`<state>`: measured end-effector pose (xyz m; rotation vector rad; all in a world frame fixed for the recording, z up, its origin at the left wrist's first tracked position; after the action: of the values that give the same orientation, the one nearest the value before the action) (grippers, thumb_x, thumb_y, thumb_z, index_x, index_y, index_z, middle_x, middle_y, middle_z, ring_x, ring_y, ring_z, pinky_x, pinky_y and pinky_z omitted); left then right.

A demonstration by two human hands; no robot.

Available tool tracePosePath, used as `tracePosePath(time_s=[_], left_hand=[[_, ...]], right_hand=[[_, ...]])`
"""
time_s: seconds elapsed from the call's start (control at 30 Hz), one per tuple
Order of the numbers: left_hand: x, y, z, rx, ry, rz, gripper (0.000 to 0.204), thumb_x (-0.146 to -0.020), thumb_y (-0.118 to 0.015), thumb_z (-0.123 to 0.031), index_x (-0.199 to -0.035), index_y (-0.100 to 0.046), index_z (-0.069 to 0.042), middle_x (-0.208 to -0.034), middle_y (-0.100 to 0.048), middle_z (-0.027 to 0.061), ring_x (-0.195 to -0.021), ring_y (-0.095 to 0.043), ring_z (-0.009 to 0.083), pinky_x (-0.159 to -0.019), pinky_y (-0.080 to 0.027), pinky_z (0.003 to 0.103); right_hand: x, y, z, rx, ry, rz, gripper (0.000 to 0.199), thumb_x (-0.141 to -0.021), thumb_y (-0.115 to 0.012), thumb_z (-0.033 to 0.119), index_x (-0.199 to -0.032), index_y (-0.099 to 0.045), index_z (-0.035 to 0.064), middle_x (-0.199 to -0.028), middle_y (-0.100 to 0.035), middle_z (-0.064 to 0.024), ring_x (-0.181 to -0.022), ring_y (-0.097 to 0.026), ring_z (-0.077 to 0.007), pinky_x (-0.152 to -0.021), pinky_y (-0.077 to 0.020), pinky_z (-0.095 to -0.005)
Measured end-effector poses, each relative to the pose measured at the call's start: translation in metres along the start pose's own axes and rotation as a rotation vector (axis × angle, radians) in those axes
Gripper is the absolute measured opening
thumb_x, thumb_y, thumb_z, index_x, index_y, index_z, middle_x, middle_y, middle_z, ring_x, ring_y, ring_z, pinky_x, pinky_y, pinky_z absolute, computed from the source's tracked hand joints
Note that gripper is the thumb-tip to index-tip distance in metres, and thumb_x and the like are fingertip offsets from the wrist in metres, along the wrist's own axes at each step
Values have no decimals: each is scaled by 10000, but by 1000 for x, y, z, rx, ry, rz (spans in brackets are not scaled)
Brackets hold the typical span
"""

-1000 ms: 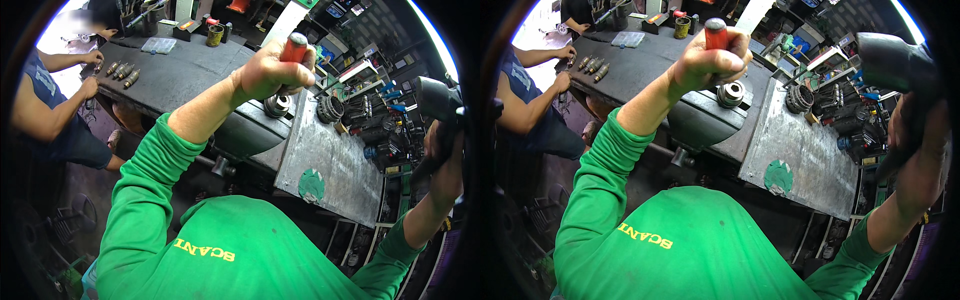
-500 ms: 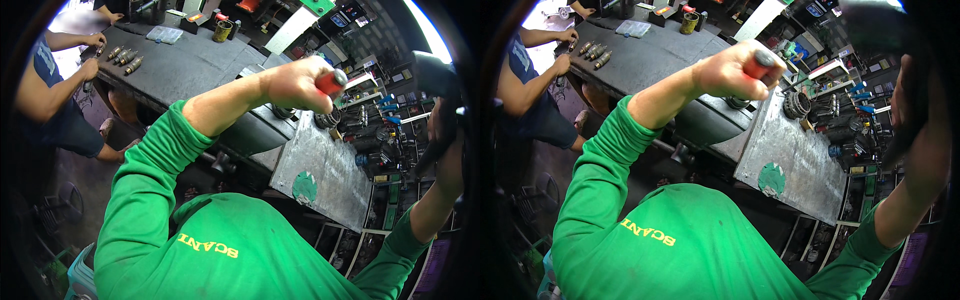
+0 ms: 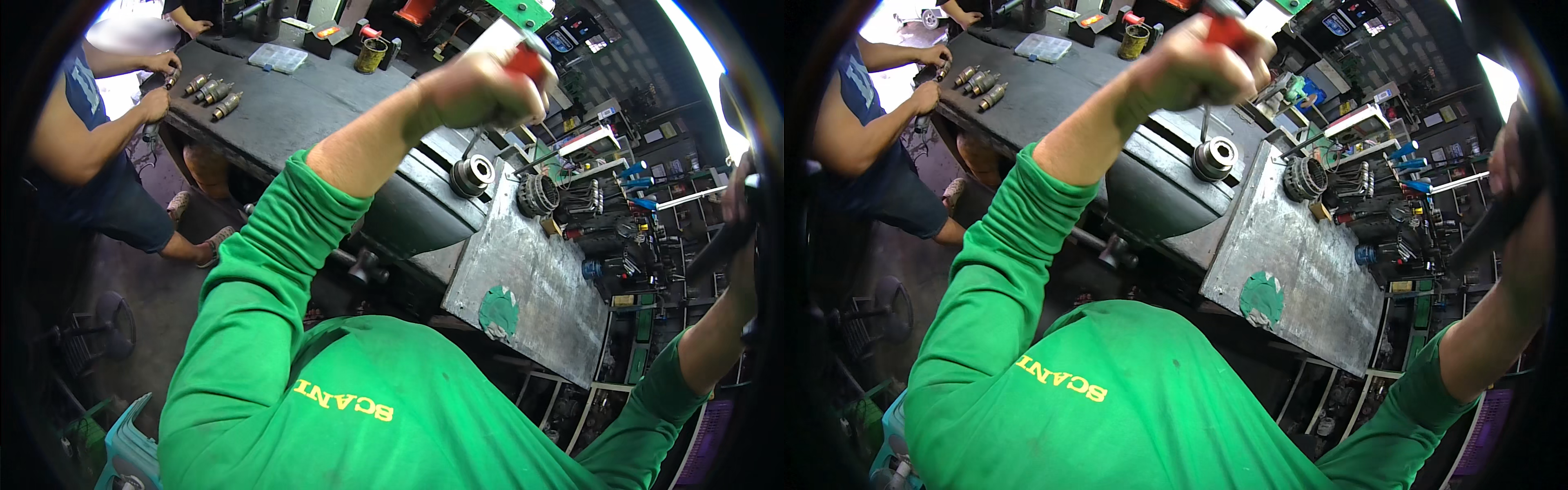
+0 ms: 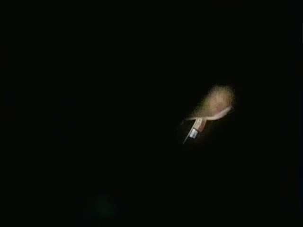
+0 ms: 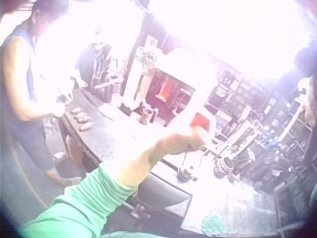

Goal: The person assembles a cylindrical metal part by inserting a pin and tapping it with a hammer. They repeatedly insert and remove the pin, inspect the fit, and use a hammer to drive the pin into place. The person also uses a screwdriver to adjust the part and wipes it with a cloth.

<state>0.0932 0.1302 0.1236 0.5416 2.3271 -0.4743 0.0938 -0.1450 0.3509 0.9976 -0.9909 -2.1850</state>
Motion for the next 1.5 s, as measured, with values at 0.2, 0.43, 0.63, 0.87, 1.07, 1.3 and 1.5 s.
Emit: tracePosePath(time_s=[0.2,0.43,0.63,0.87,1.07,1.3,1.5], left_hand=[[4,4,20,83,38,6,304,-847,-706,-147,-717,-440,-75,-587,-422,24,-480,-419,107,-456,-352,262],[5,1,28,135,-11,-12,272,-813,-681,-206,-757,-452,-70,-621,-438,33,-518,-398,112,-486,-345,273],[1,-6,35,-41,-43,-3,306,-810,-739,-184,-720,-460,-95,-603,-439,2,-526,-409,100,-510,-298,263],[7,-2,33,102,-50,-56,255,-884,-717,-126,-741,-512,-75,-611,-469,-5,-486,-411,82,-478,-322,270],[8,-6,34,57,-15,-72,237,-895,-708,-106,-744,-531,-62,-608,-462,-11,-494,-413,72,-476,-322,267],[-3,8,10,16,-114,-235,230,-950,-675,-182,-792,-578,-46,-615,-481,5,-499,-431,91,-474,-334,258],[52,51,-73,167,-397,-570,262,-986,-640,-303,-841,-536,-111,-689,-441,-19,-585,-438,121,-561,-376,292]], right_hand=[[22,35,-61,-122,-107,15,526,-1123,-515,401,-1469,-509,5,-1039,-596,-4,-747,-481,-61,-645,-384,-230],[8,40,-86,-280,-311,-29,610,-1098,-558,456,-1533,-482,35,-1201,-648,-42,-797,-508,-72,-706,-418,-233],[-16,20,-62,-129,-173,-24,535,-1098,-561,442,-1442,-524,34,-1115,-633,-32,-764,-509,-74,-680,-413,-239],[-5,-30,-42,10,-152,-55,459,-1099,-565,425,-1336,-573,33,-1015,-615,-21,-727,-511,-77,-649,-407,-247],[0,-39,-40,63,-133,-82,410,-1099,-568,411,-1245,-616,31,-930,-599,-12,-694,-513,-79,-623,-401,-253],[-3,-29,-54,46,-99,-131,378,-1099,-571,394,-1139,-665,30,-830,-581,0,-656,-514,-82,-592,-395,-261],[63,-13,-120,14,-190,-177,379,-1099,-574,380,-1048,-707,29,-744,-566,9,-624,-516,-84,-566,-390,-267]])
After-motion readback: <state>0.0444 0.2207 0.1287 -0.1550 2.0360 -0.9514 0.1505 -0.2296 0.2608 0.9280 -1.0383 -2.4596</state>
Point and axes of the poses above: each hand's wrist, its own x-axis away from the middle knuckle, its own y-axis out of the back of the hand, z = x × y, the point moved 3 cm from there along -x, towards the middle knuckle
